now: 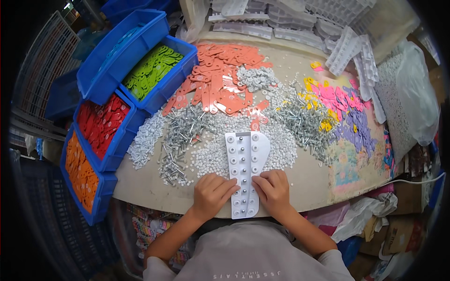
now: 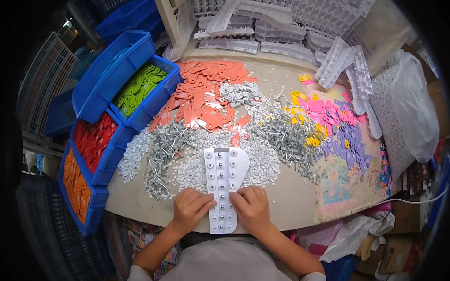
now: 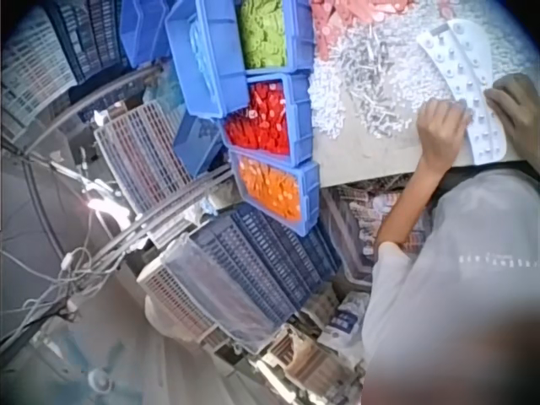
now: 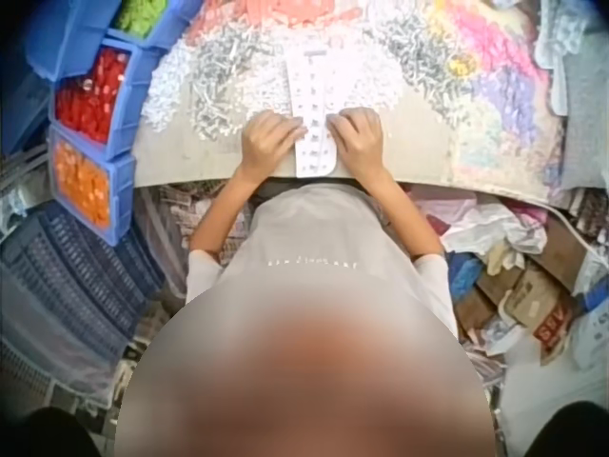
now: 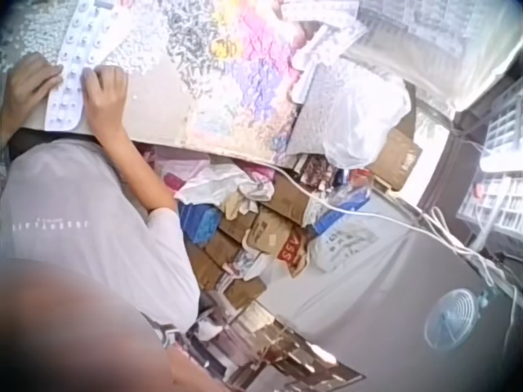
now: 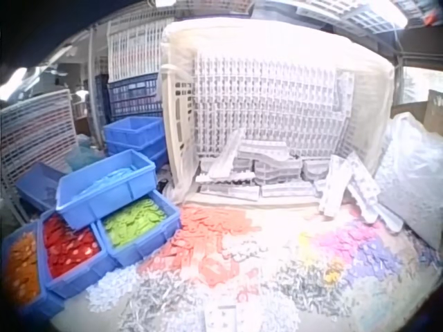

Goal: Assembling small colorful plastic components into a white frame on a factory workbench.

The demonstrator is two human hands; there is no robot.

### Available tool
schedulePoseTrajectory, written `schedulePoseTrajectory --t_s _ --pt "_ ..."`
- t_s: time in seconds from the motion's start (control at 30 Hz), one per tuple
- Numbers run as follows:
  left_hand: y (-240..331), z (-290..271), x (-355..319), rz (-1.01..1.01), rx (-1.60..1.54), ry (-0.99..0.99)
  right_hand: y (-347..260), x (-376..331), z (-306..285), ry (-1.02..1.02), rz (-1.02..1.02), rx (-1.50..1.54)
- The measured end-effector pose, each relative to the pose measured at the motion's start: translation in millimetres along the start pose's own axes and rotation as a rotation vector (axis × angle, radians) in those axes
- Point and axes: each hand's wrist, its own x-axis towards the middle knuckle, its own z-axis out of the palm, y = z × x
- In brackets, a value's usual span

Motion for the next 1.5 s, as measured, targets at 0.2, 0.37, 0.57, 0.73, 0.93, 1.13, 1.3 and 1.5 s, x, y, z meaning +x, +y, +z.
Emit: schedulePoseTrajectory --t_s 0.2,0.37,0.57,0.73,0.93,1.13,1.3,1.5 --pt "-19 -9 77 -0.071 -0.003 0.044 2 17 -15 -0.018 0.005 0.148" --pt "-73 24 169 0.037 -0.021 0.120 33 89 -23 0.143 0.007 -0.050" --pt "-91 80 219 0.042 0.009 -0.019 111 160 -2 0.116 0.098 -0.268" --pt "-80 102 228 -0.072 0.091 -0.210 144 181 17 -0.009 0.167 -0.369" --pt "-78 115 228 -0.212 0.041 -0.244 152 181 28 -0.057 0.201 -0.287" --pt "-79 123 235 -0.231 0.053 -0.226 158 182 27 -0.066 0.179 -0.249" --pt "-75 110 228 -0.220 0.019 -0.202 151 180 15 -0.044 0.155 -0.237" --pt "-21 7 133 -0.117 -0.290 -0.139 63 107 -43 0.024 0.214 0.173"
